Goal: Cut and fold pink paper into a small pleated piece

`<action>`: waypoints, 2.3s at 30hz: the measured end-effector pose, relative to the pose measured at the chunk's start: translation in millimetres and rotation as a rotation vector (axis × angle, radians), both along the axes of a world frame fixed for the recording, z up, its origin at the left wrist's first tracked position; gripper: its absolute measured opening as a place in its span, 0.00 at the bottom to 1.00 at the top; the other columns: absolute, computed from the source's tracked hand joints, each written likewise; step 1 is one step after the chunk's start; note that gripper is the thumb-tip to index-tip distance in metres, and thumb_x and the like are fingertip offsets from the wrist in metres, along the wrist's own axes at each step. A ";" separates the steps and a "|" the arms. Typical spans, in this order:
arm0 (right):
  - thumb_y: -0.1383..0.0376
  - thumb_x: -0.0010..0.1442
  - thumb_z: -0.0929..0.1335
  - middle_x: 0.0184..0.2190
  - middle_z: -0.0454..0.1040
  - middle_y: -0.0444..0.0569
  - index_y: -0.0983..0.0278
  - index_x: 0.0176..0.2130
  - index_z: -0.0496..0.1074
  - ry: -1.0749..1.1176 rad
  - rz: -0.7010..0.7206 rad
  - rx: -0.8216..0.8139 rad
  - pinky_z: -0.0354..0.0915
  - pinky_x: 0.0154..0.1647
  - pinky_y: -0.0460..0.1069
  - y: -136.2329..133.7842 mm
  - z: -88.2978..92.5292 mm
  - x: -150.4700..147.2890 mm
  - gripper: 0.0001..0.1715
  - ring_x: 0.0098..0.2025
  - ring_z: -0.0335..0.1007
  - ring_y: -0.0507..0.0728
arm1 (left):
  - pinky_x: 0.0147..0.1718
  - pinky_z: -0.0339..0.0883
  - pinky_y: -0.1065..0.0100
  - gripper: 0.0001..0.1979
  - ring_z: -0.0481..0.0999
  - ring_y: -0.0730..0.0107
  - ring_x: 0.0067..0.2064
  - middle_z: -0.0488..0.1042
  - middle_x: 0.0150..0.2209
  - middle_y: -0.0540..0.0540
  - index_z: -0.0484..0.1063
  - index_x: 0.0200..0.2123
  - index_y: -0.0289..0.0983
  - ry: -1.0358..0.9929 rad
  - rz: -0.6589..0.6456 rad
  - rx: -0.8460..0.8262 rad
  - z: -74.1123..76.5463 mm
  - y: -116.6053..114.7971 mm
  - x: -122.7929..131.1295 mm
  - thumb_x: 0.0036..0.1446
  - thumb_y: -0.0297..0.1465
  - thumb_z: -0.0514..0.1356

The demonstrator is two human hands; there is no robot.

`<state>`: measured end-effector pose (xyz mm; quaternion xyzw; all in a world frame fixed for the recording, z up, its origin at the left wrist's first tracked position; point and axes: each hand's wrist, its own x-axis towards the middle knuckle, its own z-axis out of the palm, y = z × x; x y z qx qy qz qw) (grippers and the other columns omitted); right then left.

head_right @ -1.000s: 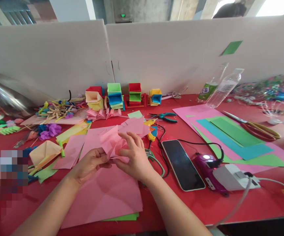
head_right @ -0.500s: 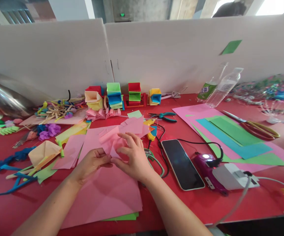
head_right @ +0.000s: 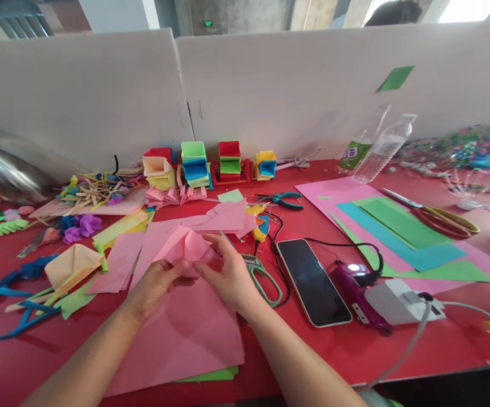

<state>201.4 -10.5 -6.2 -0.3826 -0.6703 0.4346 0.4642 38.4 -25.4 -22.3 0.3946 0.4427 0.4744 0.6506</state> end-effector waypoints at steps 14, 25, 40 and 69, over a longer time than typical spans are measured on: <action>0.60 0.53 0.69 0.27 0.71 0.43 0.63 0.47 0.67 0.153 0.043 -0.253 0.64 0.26 0.45 6.2 4.1 7.0 0.22 0.26 0.66 0.49 | 0.29 0.67 0.70 0.13 0.71 0.71 0.30 0.75 0.28 0.49 0.74 0.34 0.35 0.118 0.041 0.053 2.9 -0.2 0.3 0.46 0.36 0.65; 0.71 0.55 0.65 0.48 0.65 0.49 0.55 0.42 0.74 -0.118 0.088 0.185 0.66 0.44 0.51 13.7 5.3 23.1 0.17 0.48 0.65 0.55 | 0.25 0.62 0.76 0.11 0.68 0.78 0.28 0.69 0.30 0.53 0.68 0.34 0.37 -0.146 0.008 -0.051 2.8 1.6 -5.8 0.48 0.32 0.65; 0.56 0.49 0.71 0.21 0.64 0.41 0.65 0.25 0.68 0.128 0.036 -0.333 0.57 0.26 0.46 14.0 6.7 20.4 0.15 0.23 0.58 0.49 | 0.45 0.63 0.63 0.29 0.71 0.56 0.49 0.73 0.48 0.39 0.67 0.52 0.37 -0.001 -0.058 0.154 7.5 -0.8 -3.0 0.47 0.39 0.65; 0.60 0.50 0.71 0.21 0.61 0.40 0.65 0.26 0.68 0.167 0.110 -0.363 0.54 0.25 0.45 4.8 3.4 5.7 0.12 0.24 0.55 0.48 | 0.35 0.65 0.70 0.13 0.73 0.68 0.37 0.77 0.37 0.46 0.74 0.44 0.39 -0.018 -0.099 0.135 7.7 -3.8 -0.6 0.57 0.35 0.56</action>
